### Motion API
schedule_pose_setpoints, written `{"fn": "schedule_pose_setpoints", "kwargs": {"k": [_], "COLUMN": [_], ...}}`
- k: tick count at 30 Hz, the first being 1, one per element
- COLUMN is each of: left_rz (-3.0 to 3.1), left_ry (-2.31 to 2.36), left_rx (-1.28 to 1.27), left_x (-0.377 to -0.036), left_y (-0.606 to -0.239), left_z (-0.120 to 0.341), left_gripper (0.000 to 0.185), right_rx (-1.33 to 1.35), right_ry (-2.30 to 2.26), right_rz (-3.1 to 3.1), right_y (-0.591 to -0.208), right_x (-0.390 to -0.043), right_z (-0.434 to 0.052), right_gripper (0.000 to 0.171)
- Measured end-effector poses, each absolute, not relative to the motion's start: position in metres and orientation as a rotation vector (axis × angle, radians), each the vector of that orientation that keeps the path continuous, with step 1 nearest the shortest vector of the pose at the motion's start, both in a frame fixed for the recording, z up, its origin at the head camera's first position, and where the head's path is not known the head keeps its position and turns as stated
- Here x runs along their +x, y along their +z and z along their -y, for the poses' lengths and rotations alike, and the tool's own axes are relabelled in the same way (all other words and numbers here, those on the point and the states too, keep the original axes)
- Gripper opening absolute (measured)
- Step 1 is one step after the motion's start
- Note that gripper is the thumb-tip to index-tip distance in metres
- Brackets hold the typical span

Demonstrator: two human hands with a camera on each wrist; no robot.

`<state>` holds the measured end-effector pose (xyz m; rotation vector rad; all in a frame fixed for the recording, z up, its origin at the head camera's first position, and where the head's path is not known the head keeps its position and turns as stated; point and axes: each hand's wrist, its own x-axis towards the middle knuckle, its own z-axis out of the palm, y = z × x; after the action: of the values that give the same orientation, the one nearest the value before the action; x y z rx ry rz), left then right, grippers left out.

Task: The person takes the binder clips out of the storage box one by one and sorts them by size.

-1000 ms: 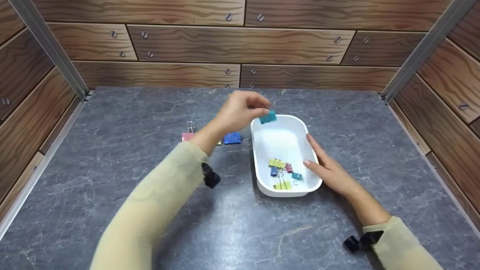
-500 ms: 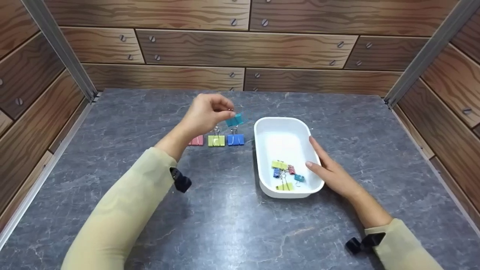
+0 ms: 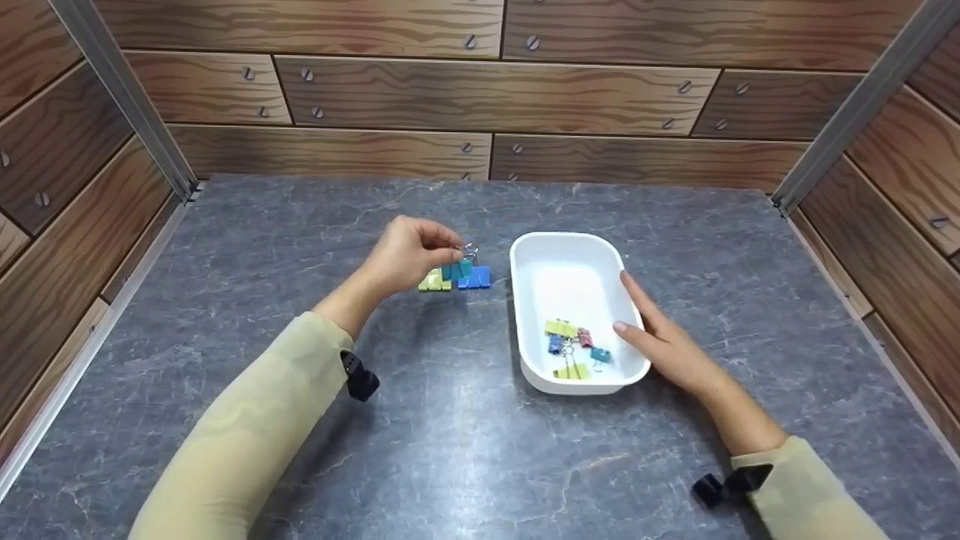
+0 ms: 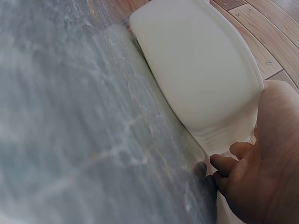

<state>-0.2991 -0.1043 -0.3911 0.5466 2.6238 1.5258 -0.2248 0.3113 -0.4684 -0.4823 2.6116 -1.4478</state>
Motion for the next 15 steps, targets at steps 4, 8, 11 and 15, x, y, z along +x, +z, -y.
{"fn": "schedule_pose_setpoints", "kwargs": {"k": [4,8,11,15], "left_rz": [-2.611,-2.614,-2.624,-2.627], "left_ry": [1.527,1.503,1.463,1.462], "left_rx": [0.542,0.508,0.504,0.509], "left_x": [-0.298,-0.294,-0.293,-0.293], "left_y": [-0.4,-0.409,-0.416,-0.423], "left_z": [0.101,0.096,0.093,0.09], "left_gripper": [0.014,0.015,0.017,0.017], "right_rx": [-0.48,-0.475,-0.465,-0.471], "right_ry": [-1.442,-1.443,-1.441,-1.438], "right_rz": [-2.619,-2.618,-2.621,-2.626], "right_y": [-0.467,-0.467,-0.468,-0.467], "right_x": [-0.225,-0.224,-0.223,-0.225], "right_z": [-0.31,-0.31,-0.311,-0.31], "right_gripper": [0.076,0.076,0.076,0.077]}}
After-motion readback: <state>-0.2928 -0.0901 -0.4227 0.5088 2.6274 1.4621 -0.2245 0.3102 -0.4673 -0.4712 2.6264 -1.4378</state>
